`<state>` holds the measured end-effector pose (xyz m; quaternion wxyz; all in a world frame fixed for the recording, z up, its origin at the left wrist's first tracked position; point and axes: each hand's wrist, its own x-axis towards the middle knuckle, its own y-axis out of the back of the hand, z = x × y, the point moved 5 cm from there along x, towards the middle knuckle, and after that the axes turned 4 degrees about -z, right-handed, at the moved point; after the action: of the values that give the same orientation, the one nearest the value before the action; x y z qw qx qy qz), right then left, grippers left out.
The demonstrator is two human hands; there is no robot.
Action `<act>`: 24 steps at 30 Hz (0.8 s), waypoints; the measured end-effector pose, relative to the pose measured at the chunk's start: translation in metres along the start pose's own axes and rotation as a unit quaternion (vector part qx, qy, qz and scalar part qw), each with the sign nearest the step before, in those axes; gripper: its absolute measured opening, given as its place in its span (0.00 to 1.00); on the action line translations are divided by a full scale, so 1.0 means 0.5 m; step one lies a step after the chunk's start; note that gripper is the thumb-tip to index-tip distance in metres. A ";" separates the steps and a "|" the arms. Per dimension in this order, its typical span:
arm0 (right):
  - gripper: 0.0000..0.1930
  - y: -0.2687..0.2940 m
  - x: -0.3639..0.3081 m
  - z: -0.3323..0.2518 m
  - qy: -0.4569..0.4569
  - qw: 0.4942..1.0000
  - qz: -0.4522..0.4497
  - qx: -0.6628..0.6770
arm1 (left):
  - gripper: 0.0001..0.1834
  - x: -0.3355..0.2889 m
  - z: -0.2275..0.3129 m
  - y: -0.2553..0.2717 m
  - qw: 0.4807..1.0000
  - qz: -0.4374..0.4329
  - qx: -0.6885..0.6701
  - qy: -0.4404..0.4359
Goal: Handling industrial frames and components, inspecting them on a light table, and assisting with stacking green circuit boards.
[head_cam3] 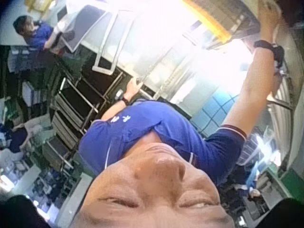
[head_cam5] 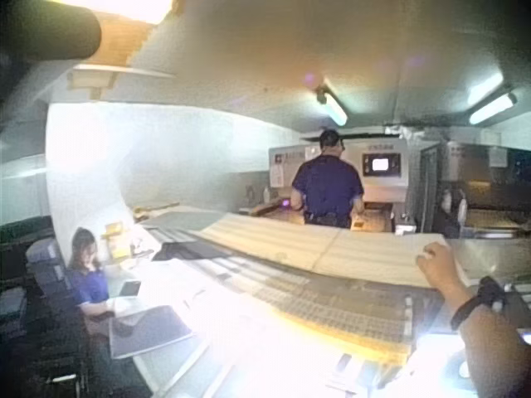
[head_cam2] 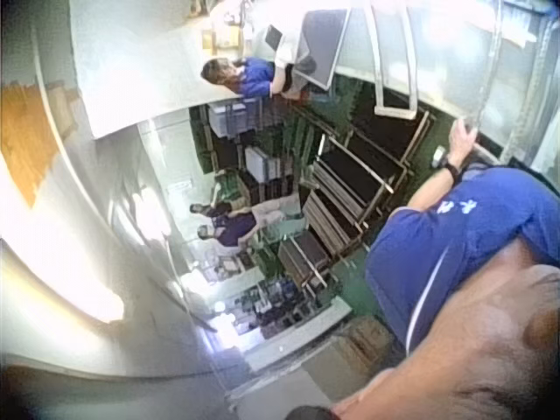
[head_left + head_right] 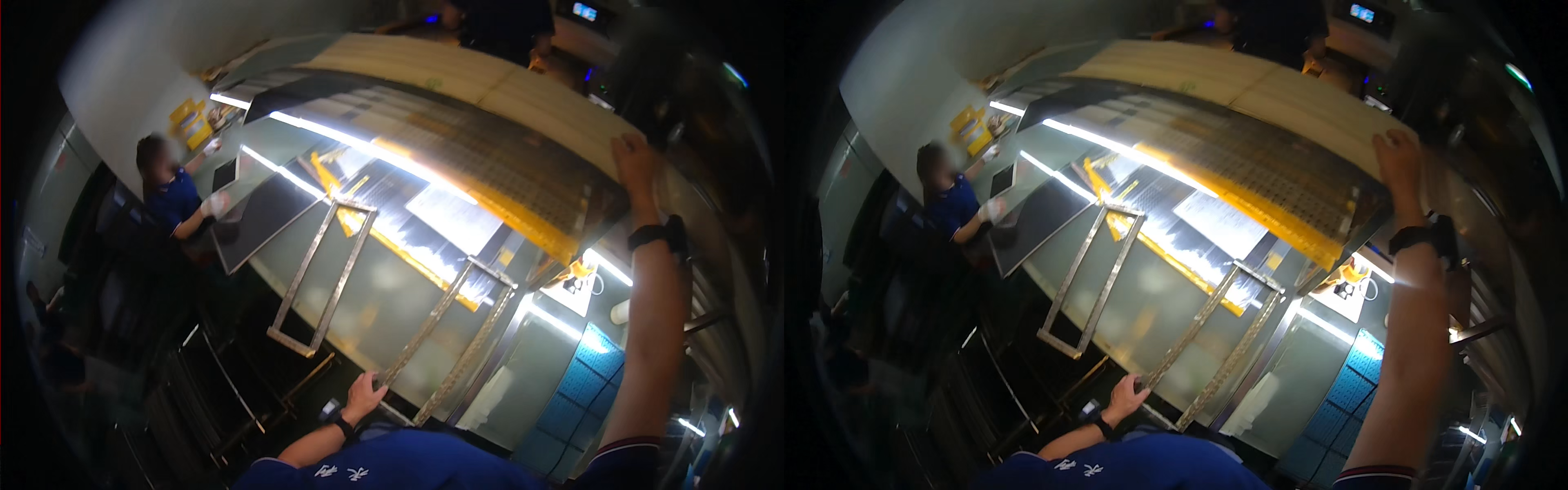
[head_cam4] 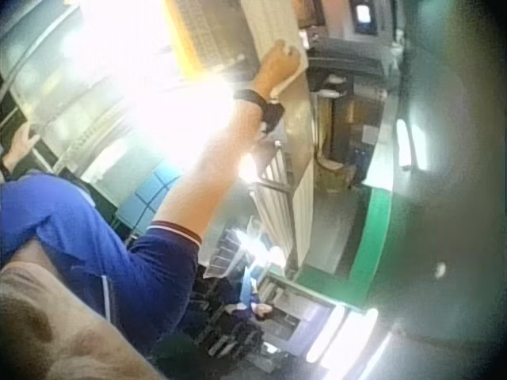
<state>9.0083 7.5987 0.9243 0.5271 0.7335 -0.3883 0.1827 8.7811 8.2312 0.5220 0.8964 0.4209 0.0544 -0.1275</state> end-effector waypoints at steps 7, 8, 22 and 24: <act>0.24 0.014 -0.021 -0.026 -0.052 0.998 -0.008 0.041 | 0.31 0.008 0.012 -0.011 0.997 -0.044 0.052 0.019; 0.24 0.018 -0.022 -0.029 -0.050 0.998 -0.002 0.041 | 0.31 0.010 0.017 -0.014 0.998 -0.051 0.042 0.017; 0.23 0.014 -0.024 -0.029 -0.048 0.997 0.003 0.057 | 0.27 0.014 0.007 -0.035 0.995 -0.097 0.003 0.018; 0.22 0.011 -0.024 -0.033 -0.050 0.997 0.001 0.054 | 0.27 0.012 0.003 -0.036 0.995 -0.095 -0.003 0.022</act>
<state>8.9988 7.6175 0.9260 0.4660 0.7691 -0.4043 0.1670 8.7820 8.2180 0.5082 0.8801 0.4141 0.1139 -0.2025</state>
